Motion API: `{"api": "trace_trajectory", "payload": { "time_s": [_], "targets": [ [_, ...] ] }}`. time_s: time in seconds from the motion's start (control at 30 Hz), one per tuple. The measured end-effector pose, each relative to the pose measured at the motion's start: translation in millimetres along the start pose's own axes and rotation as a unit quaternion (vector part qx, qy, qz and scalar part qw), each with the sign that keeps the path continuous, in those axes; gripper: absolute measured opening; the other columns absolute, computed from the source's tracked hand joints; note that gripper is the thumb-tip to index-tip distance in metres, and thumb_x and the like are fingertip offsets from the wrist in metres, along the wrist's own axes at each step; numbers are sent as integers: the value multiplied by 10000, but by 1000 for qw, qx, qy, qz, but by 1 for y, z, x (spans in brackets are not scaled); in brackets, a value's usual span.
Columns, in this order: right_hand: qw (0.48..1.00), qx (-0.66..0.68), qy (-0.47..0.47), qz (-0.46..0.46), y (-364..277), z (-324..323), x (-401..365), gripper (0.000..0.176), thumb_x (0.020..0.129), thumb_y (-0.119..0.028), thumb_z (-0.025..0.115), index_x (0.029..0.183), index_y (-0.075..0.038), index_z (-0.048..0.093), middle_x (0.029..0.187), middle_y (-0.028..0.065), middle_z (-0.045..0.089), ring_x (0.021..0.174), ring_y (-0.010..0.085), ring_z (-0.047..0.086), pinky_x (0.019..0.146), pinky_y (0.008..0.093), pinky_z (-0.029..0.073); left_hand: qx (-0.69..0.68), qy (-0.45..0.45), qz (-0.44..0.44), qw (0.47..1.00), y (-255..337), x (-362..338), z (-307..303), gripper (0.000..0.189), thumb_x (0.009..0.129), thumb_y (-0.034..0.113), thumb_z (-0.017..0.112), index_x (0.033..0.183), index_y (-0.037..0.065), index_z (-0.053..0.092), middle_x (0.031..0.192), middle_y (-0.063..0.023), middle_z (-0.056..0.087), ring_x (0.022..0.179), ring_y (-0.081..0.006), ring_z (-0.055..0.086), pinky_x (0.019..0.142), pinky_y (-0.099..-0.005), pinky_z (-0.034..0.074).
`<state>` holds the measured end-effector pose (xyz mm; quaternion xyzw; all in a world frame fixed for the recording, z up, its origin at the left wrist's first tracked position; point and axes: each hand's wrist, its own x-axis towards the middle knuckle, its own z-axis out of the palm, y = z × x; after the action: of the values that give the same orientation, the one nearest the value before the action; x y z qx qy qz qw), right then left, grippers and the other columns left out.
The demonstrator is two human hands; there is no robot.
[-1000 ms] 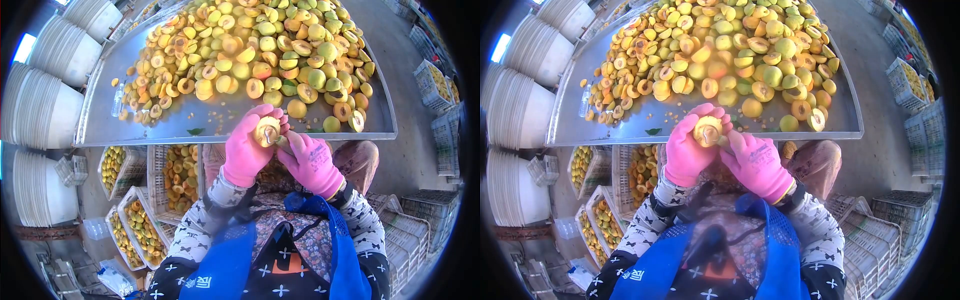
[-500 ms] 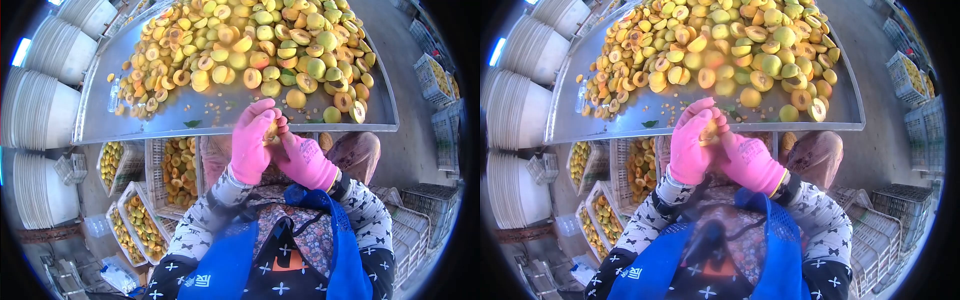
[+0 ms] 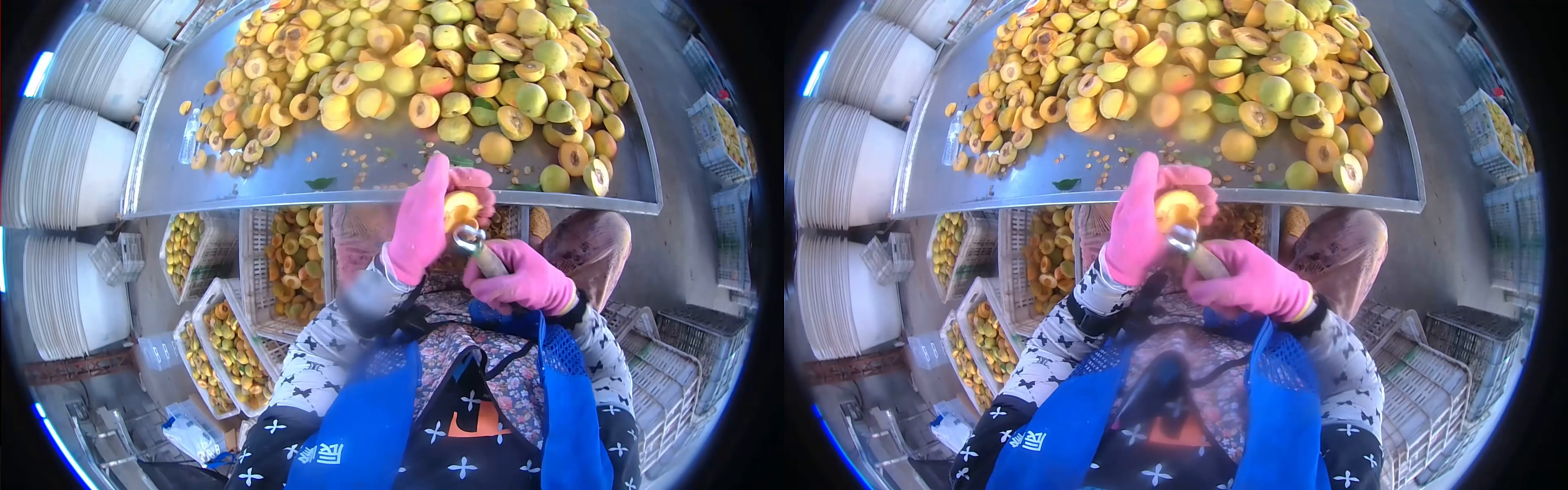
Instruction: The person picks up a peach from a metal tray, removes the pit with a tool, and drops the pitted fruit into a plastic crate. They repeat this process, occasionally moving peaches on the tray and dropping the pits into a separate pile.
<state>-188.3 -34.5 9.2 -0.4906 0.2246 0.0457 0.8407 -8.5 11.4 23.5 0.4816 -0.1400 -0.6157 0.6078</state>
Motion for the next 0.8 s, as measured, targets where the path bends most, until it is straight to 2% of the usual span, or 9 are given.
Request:
{"api": "trace_trajectory", "payload": {
  "time_s": [0.03, 0.13, 0.27, 0.33, 0.43, 0.5, 0.63, 0.73, 0.8],
  "targets": [
    [995, -86, 37, 22, -2, -1, -4, 132, 874, -159, 696, 881, -51, 621, 663, 10, 572, 532, 96, 540, 491, 259, 423, 247, -65, 204, 945, -12, 7, -24, 332, 990, 323, 555, 980, 6, 655, 842, -99, 677, 715, -193, 644, 673, -326, 529],
    [954, -271, 122, -45, 23, -23, -4, 170, 852, -165, 709, 846, -38, 596, 672, 29, 572, 605, 122, 574, 564, 292, 459, 669, -140, 341, 645, -8, -10, -75, 231, 928, 164, 633, 1089, 3, 674, 927, -110, 713, 852, -193, 681, 777, -335, 554],
    [956, -239, 169, -14, 13, -20, -1, 209, 835, -153, 714, 801, -25, 553, 690, 52, 569, 692, 144, 588, 646, 312, 475, 591, 42, 237, 770, 40, -50, -141, 253, 913, 247, 671, 1062, 47, 718, 995, -109, 723, 961, -243, 683, 852, -362, 537],
    [957, -222, 182, -39, 19, -26, 6, 190, 850, -141, 702, 806, -31, 553, 678, 31, 578, 645, 122, 573, 613, 287, 472, 558, 136, 57, 816, 80, -76, -182, 294, 914, 252, 687, 1130, 52, 705, 1045, -122, 723, 1005, -227, 679, 889, -346, 527],
    [963, -181, 201, 22, 1, -23, 8, 137, 860, -131, 695, 867, -30, 603, 692, 14, 611, 599, 88, 579, 569, 266, 479, 586, 221, 208, 752, 100, -49, -201, 355, 915, 246, 690, 1209, 49, 670, 1104, -137, 704, 988, -202, 677, 896, -325, 522],
    [961, -171, 218, 3, 8, -23, 11, 136, 861, -135, 698, 893, -29, 620, 703, 17, 624, 609, 83, 591, 567, 263, 484, 441, 224, 264, 828, 104, 5, -195, 391, 910, 248, 694, 1249, 59, 647, 1208, -130, 665, 1013, -205, 666, 890, -320, 523],
    [955, -151, 257, -1, 7, -14, 3, 168, 869, -149, 704, 950, -20, 634, 737, 18, 645, 630, 81, 605, 579, 254, 490, 504, 115, 211, 829, 91, 106, -150, 459, 897, 200, 668, 1342, 139, 578, 1354, -114, 571, 1144, -231, 604, 931, -339, 504],
    [952, -128, 276, 1, 6, -11, -1, 218, 872, -155, 707, 1008, -1, 633, 761, 20, 653, 643, 85, 611, 592, 251, 496, 791, 109, 430, 421, 60, 191, -189, 584, 852, 182, 700, 1409, 175, 523, 1376, -36, 500, 916, -149, 635, 740, -257, 539],
    [951, -120, 286, -1, 10, -11, 1, 235, 871, -157, 709, 1025, 4, 633, 765, 21, 656, 646, 86, 613, 593, 250, 498, 795, 99, 360, 478, 60, 194, -184, 601, 845, 152, 682, 1419, 175, 508, 1394, -61, 468, 955, -172, 636, 764, -292, 546]
  ]
}}
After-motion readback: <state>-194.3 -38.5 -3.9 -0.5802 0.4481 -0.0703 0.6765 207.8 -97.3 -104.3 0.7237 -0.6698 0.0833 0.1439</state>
